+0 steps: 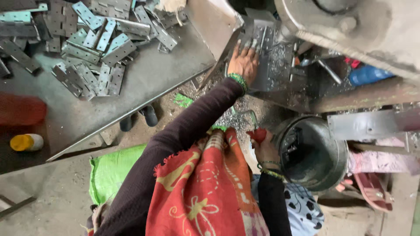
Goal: The person repeatedly picks up small metal brackets from a pile, places them into a manual punching machine, and operates the lever to punch holes. The finished pieces are dropped into a metal bucket below.
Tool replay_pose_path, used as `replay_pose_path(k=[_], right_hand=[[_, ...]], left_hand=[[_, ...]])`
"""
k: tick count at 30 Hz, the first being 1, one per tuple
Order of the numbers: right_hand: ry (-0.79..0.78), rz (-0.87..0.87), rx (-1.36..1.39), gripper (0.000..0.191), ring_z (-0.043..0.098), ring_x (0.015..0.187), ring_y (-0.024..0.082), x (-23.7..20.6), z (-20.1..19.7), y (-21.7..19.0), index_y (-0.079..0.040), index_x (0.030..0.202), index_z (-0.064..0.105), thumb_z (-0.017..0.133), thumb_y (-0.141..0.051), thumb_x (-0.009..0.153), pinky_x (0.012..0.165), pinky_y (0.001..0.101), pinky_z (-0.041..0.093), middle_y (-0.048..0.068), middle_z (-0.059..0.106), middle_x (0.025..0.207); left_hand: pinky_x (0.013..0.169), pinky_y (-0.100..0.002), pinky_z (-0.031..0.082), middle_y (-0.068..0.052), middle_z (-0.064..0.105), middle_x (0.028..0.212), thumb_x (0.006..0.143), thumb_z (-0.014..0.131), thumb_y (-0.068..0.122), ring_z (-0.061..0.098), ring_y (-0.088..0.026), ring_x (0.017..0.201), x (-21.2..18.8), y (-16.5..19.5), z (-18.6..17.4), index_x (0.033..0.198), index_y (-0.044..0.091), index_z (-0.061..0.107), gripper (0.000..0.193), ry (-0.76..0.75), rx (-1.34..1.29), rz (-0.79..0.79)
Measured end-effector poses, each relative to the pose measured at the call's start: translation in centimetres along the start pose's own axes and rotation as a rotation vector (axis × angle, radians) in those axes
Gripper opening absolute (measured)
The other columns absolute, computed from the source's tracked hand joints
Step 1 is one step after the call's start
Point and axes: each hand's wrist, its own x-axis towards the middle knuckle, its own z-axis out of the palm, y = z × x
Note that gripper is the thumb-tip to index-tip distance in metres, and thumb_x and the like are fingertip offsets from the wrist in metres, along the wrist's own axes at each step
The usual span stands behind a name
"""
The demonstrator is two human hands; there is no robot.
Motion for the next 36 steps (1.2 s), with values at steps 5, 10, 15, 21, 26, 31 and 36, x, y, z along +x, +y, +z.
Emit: replay_pose_path(k=[5,10,15,21,26,31,36], right_hand=[[-0.036,-0.047,-0.15,0.067,0.072,0.101,0.049,-0.2,-5.0,-1.0,-0.019,0.146,0.033,0.064,-0.048,0.095,0.085,0.058,0.055,0.027,0.073,0.109],[0.053,-0.031,-0.196,0.067,0.07,0.101,0.048,-1.0,-5.6,-1.8,-0.022,0.144,0.033,0.068,-0.049,0.092,0.082,0.0585,0.054,0.024,0.07,0.115],[0.075,-0.134,0.12,0.071,0.068,0.102,0.049,0.6,0.4,-0.9,-0.023,0.146,0.032,0.069,-0.046,0.09,0.082,0.059,0.054,0.024,0.069,0.118],[0.078,-0.157,0.137,0.076,0.067,0.103,0.05,0.6,0.7,1.2,-0.023,0.149,0.032,0.071,-0.043,0.087,0.081,0.0596,0.053,0.024,0.068,0.121],[0.125,-0.172,0.003,0.075,0.066,0.104,0.05,-0.7,-2.8,1.0,-0.022,0.149,0.035,0.071,-0.045,0.087,0.081,0.0597,0.053,0.025,0.067,0.121],[0.132,-0.119,0.003,0.077,0.067,0.104,0.049,-0.9,-1.5,0.5,-0.022,0.151,0.038,0.071,-0.048,0.087,0.082,0.0592,0.053,0.024,0.069,0.12],[0.146,-0.179,0.063,0.081,0.068,0.104,0.049,0.8,2.0,1.7,-0.022,0.154,0.038,0.072,-0.051,0.086,0.083,0.0591,0.054,0.024,0.07,0.12]], left_hand=[[0.124,-0.056,0.0,-0.015,0.036,0.16,0.104,0.029,0.026,0.032,-0.028,0.148,0.1,0.1,0.1,0.155,0.009,0.033,0.054,-0.132,0.031,0.019],[0.128,-0.057,0.002,-0.014,0.037,0.163,0.103,0.033,0.021,0.032,-0.027,0.153,-0.5,0.3,0.1,0.16,0.008,0.033,0.058,-0.13,-0.001,0.011],[0.121,-0.057,0.004,-0.016,0.04,0.156,0.099,0.038,0.026,0.031,-0.032,0.147,-0.6,-0.2,-0.1,0.151,0.007,0.04,0.055,0.096,-0.088,0.035],[0.139,-0.066,0.004,-0.01,0.055,0.155,0.114,0.041,0.013,0.037,-0.025,0.158,-3.3,-0.5,-2.3,0.16,0.006,0.046,0.047,-0.202,0.068,0.123],[0.127,-0.066,0.009,-0.011,0.044,0.157,0.1,0.05,0.029,0.032,-0.027,0.151,-2.3,-0.9,-2.2,0.154,0.009,0.041,0.058,-0.072,0.025,0.103],[0.114,-0.06,0.016,-0.014,0.038,0.161,0.088,0.056,0.045,0.028,-0.033,0.15,0.2,-1.4,-0.2,0.152,0.009,0.039,0.076,0.01,-0.124,0.048],[0.128,-0.061,0.017,-0.005,0.056,0.147,0.103,0.052,0.039,0.039,-0.024,0.147,-6.3,-4.7,0.9,0.141,0.021,0.057,0.042,0.085,-0.103,0.27]])
